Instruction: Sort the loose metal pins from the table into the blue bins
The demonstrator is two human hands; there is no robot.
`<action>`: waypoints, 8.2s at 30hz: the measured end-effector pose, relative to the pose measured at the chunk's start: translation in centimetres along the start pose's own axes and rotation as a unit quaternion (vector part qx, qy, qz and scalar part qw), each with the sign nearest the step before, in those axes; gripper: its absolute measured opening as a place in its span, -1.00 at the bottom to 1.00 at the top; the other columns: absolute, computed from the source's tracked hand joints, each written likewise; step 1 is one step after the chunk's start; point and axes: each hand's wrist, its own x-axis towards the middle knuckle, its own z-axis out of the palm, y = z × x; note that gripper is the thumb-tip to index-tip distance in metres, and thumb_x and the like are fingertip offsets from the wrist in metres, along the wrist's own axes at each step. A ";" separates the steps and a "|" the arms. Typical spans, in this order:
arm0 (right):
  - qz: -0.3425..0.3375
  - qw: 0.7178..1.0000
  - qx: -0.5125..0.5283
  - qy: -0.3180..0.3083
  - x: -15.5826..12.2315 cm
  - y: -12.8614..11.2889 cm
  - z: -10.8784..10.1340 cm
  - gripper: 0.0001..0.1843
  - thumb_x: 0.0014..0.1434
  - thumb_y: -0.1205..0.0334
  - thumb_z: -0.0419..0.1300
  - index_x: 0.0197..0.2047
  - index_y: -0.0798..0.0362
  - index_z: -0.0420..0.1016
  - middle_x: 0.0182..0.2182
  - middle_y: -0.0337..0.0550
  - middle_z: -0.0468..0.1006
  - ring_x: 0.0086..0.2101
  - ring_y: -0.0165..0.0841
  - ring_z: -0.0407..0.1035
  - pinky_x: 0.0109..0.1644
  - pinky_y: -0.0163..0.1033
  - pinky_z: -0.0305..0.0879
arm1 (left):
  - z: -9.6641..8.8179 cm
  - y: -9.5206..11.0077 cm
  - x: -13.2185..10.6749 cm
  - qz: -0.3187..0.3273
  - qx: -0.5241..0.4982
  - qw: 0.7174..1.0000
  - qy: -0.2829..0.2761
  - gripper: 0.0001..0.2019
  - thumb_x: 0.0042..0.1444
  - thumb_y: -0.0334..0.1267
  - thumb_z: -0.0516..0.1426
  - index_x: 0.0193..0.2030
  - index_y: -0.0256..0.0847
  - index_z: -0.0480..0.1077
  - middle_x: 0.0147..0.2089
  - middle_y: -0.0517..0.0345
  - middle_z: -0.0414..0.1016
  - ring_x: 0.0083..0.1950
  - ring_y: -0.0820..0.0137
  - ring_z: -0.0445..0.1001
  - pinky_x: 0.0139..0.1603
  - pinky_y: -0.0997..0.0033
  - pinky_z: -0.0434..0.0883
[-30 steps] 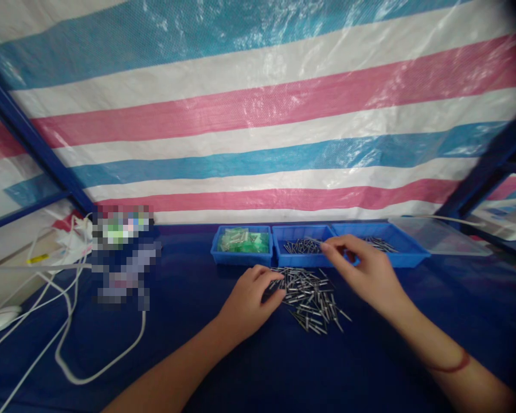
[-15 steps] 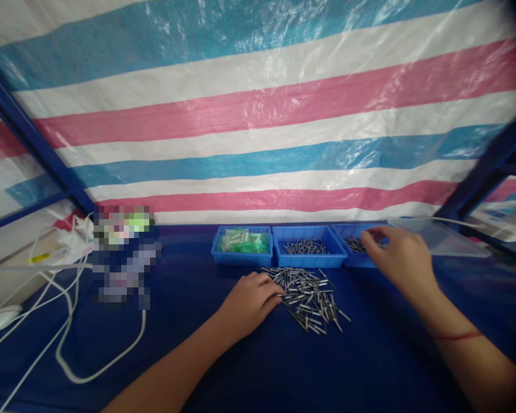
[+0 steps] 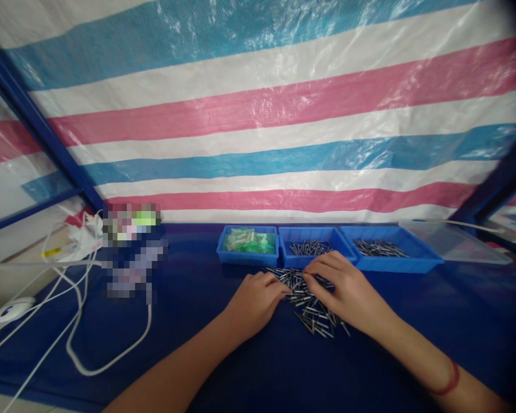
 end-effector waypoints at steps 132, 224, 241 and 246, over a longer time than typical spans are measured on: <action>0.247 0.920 -0.274 0.132 -2.6 12.3 -4.9 -0.73 0.14 0.10 0.10 -0.27 0.12 0.50 -0.42 0.08 0.55 -0.46 -0.16 0.38 -0.36 -0.13 0.14 | -0.4 0.5 -0.6 -0.014 -0.006 1.000 -0.023 -0.64 0.23 -0.07 0.02 0.16 0.07 0.29 0.23 0.08 0.25 0.19 0.13 0.16 0.08 0.05 0.19; 0.230 0.932 -0.260 0.101 -1.3 7.7 -5.6 -0.75 0.18 0.15 0.07 -0.40 0.10 0.48 -0.46 -0.04 0.52 -0.41 -0.27 0.35 -0.33 -0.22 0.10 | -0.4 0.4 -0.6 -0.046 -0.022 0.998 0.036 -0.66 0.17 -0.01 0.09 0.04 -0.05 0.39 0.03 0.10 0.38 0.05 0.22 0.29 0.01 0.20 0.24; 0.044 0.973 -0.218 0.059 -0.5 3.4 -2.4 -0.77 0.20 0.13 0.08 -0.30 0.01 0.53 -0.30 -0.07 0.57 -0.21 -0.18 0.32 -0.21 -0.11 0.09 | -0.6 0.1 -0.1 -0.043 0.004 0.999 0.025 -0.78 0.27 -0.19 -0.01 -0.21 -0.13 0.46 -0.15 0.15 0.48 -0.13 0.34 0.35 -0.12 0.31 0.18; -0.019 0.999 -0.036 -0.015 0.0 1.2 -1.4 -0.82 0.18 0.13 0.14 -0.26 0.00 0.52 -0.31 -0.10 0.55 -0.24 -0.23 0.35 -0.13 -0.09 0.21 | -0.7 0.2 0.1 -0.061 -0.061 0.995 0.058 -0.79 0.28 -0.24 -0.03 -0.18 -0.14 0.42 -0.17 0.17 0.51 -0.13 0.36 0.41 -0.10 0.36 0.23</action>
